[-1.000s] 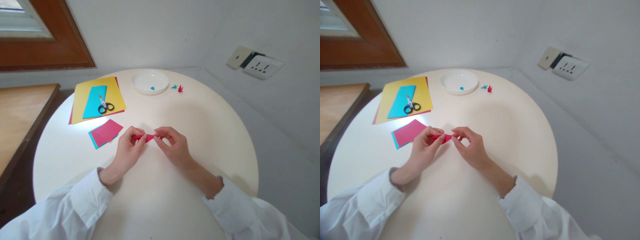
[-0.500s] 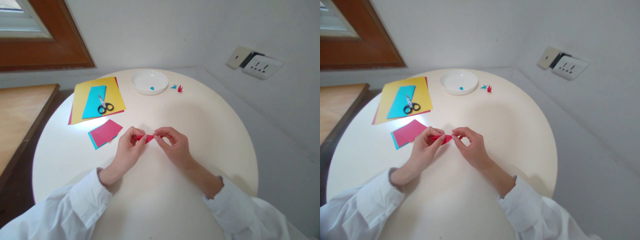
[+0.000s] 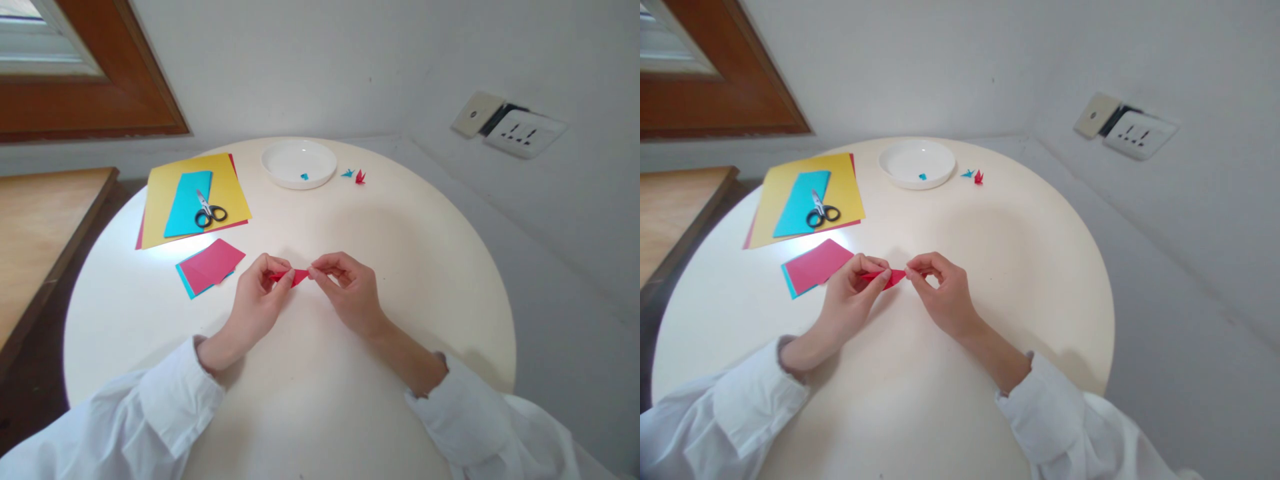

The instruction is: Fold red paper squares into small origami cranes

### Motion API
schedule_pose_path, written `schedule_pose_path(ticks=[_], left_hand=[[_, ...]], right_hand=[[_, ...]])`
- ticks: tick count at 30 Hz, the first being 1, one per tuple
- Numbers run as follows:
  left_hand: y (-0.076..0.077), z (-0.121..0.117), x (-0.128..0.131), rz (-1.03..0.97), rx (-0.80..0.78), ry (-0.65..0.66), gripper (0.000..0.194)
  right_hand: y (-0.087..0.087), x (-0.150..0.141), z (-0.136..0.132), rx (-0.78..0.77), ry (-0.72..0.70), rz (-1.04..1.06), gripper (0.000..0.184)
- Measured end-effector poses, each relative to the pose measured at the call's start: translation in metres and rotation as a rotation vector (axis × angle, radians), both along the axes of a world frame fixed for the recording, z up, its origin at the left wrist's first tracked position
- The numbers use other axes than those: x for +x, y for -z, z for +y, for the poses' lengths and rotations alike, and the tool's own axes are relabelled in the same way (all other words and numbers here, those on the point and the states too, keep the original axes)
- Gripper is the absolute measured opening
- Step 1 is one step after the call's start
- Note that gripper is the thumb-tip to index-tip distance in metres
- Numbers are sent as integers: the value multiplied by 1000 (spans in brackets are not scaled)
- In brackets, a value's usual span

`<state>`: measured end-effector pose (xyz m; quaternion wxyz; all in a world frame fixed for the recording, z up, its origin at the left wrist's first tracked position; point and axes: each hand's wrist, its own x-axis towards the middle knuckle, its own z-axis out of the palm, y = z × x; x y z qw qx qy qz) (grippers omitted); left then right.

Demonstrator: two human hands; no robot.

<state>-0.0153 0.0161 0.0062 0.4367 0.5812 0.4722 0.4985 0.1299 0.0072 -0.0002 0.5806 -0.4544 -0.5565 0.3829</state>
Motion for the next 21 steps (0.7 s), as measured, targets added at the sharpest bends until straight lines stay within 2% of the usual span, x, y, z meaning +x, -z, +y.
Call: schedule_pose_path(ticks=[12,18,21], left_hand=[[-1,0,0,-12,-7,-13,11],[-1,0,0,4,-11,-15,12],[-1,0,0,15,4,-5,12]], right_hand=[[2,3,4,-38,40,31,9],[1,2,2,102,-21,-212,6],[-1,2,1,139,-19,-276,10]])
